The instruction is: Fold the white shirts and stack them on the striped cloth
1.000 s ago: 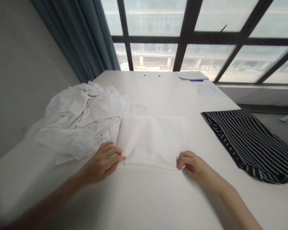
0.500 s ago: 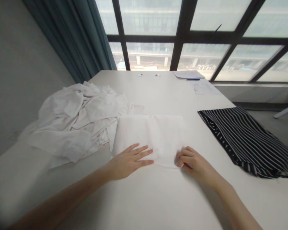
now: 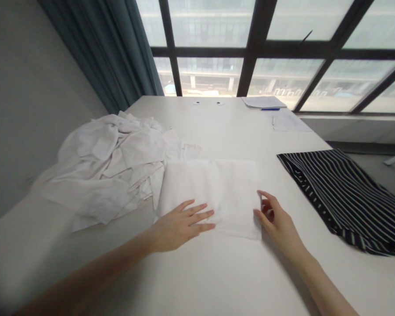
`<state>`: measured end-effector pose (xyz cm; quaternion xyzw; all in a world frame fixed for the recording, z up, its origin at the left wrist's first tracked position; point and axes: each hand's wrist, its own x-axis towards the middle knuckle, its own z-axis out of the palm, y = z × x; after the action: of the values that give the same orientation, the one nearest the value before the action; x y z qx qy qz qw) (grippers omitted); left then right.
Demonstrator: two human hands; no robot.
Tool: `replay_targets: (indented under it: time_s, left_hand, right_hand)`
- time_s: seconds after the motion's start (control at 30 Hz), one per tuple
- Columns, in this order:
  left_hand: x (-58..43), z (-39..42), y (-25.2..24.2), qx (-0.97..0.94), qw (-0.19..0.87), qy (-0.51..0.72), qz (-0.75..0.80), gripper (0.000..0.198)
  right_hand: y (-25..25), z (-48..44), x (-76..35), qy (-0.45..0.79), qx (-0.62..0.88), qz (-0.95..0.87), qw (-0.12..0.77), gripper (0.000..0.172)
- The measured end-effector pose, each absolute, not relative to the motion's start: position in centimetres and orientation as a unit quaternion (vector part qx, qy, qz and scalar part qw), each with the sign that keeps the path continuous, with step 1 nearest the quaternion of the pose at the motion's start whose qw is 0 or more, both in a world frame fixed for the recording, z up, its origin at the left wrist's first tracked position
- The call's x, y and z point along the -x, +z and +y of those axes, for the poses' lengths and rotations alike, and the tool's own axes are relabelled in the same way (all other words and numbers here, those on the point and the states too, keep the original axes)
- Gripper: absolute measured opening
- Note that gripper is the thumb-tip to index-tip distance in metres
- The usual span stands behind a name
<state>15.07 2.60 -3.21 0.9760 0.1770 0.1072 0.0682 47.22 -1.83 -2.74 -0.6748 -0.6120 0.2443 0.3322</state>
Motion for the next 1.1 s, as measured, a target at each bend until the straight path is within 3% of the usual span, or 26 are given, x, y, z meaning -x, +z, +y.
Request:
replay_targets:
  time_s: [0.2,0.37,0.57,0.8,0.97,1.1]
  left_hand:
    - [-15.2,3.2,-4.2,-0.952,0.14,0.155,0.223,0.044]
    - [-15.1,3.6,-4.4,-0.881,0.271,0.248,0.297,0.035]
    - [-15.1,3.7,-3.4,-0.817,0.369,0.27,0.351,0.032]
    - [-14.9,3.9,-3.8,-0.804,0.379,0.288,0.356,0.038]
    - [-14.9,3.8,-3.5,-0.859,0.337,0.248,0.293,0.039]
    - [-14.9,3.6,-3.1,-0.925,0.247,0.174,0.232,0.037]
  right_hand:
    - [-2.3,-1.8,-46.0,0.361,0.613,-0.493,0.501,0.046]
    - [-2.7,-1.7,-46.5,0.397,0.581,-0.465,0.537,0.039]
    - [-2.9,-1.8,-46.8,0.375,0.595,-0.513,0.491,0.047]
    - [-3.2,-2.2,-46.5,0.37,0.617,-0.568,0.401,0.059]
    - [-2.9,-2.3,-46.4,0.342,0.633,-0.579,0.384,0.063]
    - [-3.0,-2.2,-46.5,0.341,0.633,-0.592,0.363,0.077]
